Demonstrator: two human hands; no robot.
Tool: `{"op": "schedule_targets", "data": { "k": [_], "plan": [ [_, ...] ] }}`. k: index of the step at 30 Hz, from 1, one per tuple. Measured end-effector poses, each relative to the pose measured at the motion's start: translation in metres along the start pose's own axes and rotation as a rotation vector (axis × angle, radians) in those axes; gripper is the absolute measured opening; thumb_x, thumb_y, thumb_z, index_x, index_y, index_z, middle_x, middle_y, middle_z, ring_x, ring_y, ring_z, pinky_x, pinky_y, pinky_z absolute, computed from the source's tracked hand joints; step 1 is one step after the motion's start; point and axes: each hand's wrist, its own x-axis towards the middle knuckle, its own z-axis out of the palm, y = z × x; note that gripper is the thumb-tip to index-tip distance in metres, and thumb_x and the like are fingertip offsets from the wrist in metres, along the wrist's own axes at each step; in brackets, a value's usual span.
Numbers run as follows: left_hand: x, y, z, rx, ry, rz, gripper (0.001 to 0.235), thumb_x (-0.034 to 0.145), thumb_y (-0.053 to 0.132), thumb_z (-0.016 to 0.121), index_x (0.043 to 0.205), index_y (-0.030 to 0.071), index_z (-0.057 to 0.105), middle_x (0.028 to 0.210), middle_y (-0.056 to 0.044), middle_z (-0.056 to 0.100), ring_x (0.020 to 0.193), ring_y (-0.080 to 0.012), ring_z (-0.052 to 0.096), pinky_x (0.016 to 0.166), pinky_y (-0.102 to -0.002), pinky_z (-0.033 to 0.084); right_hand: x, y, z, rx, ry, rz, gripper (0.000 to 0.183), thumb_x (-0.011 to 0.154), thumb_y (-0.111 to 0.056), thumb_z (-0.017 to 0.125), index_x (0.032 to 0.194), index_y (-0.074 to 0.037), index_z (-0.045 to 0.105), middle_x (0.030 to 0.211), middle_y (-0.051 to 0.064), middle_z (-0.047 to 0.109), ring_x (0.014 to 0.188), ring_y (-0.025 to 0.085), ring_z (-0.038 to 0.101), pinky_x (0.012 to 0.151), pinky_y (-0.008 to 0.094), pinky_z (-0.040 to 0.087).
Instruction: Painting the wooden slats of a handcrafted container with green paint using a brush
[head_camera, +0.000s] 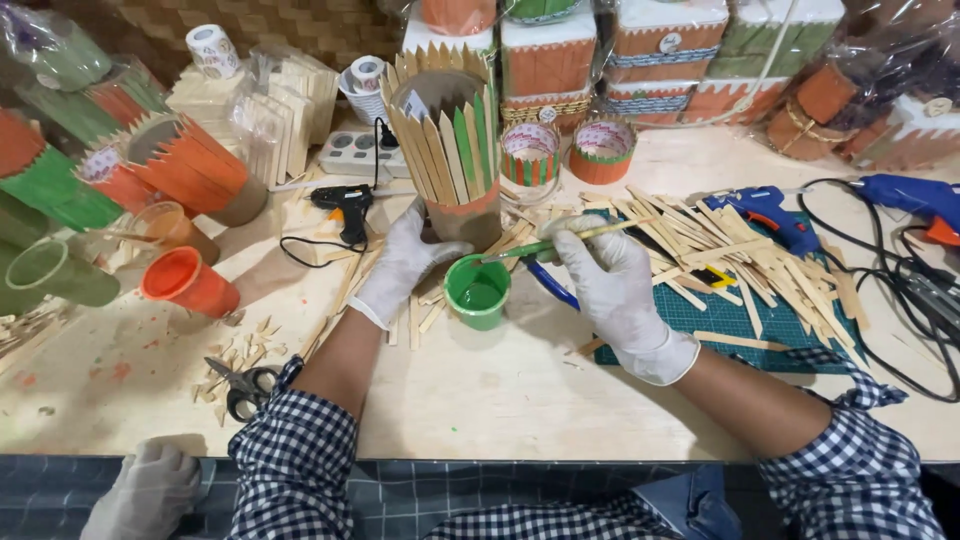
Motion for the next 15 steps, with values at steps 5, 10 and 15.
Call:
{"op": "schedule_targets", "data": {
  "k": [5, 10, 15],
  "plan": [
    [-0.002, 0.002, 0.0, 0.003, 0.001, 0.001, 0.065, 0.055, 0.018, 0.102, 0.105, 0.009, 0.061, 0.107, -0.013, 0.071, 0.108, -0.0275, 0.069, 0.096, -0.038, 0.058, -0.009, 0.02, -0.01, 0.053, 0.04, -0.036, 0.01, 0.104, -0.004, 0.062, 0.101, -0.002, 0.072, 0.089, 0.013, 0.073, 0.082, 0.018, 0.071, 0.081, 0.033, 0.059],
    [-0.01, 0.015, 0.002, -0.028, 0.008, -0.017, 0.061, 0.058, 0.014, 0.098, 0.106, 0.008, 0.061, 0.109, -0.013, 0.071, 0.11, -0.0289, 0.069, 0.096, -0.039, 0.059, -0.011, 0.027, -0.012, 0.047, 0.023, -0.011, 0.011, 0.104, -0.001, 0.06, 0.101, 0.001, 0.07, 0.089, 0.013, 0.073, 0.082, 0.019, 0.071, 0.08, 0.034, 0.058],
    [-0.007, 0.023, 0.001, -0.006, -0.023, 0.049, 0.066, 0.055, 0.017, 0.101, 0.107, 0.011, 0.062, 0.11, -0.012, 0.071, 0.11, -0.0287, 0.068, 0.098, -0.04, 0.058, -0.014, 0.025, -0.016, 0.066, 0.023, -0.031, 0.011, 0.105, -0.003, 0.06, 0.101, 0.002, 0.068, 0.092, 0.015, 0.071, 0.081, 0.022, 0.071, 0.079, 0.035, 0.059]
  ]
}}
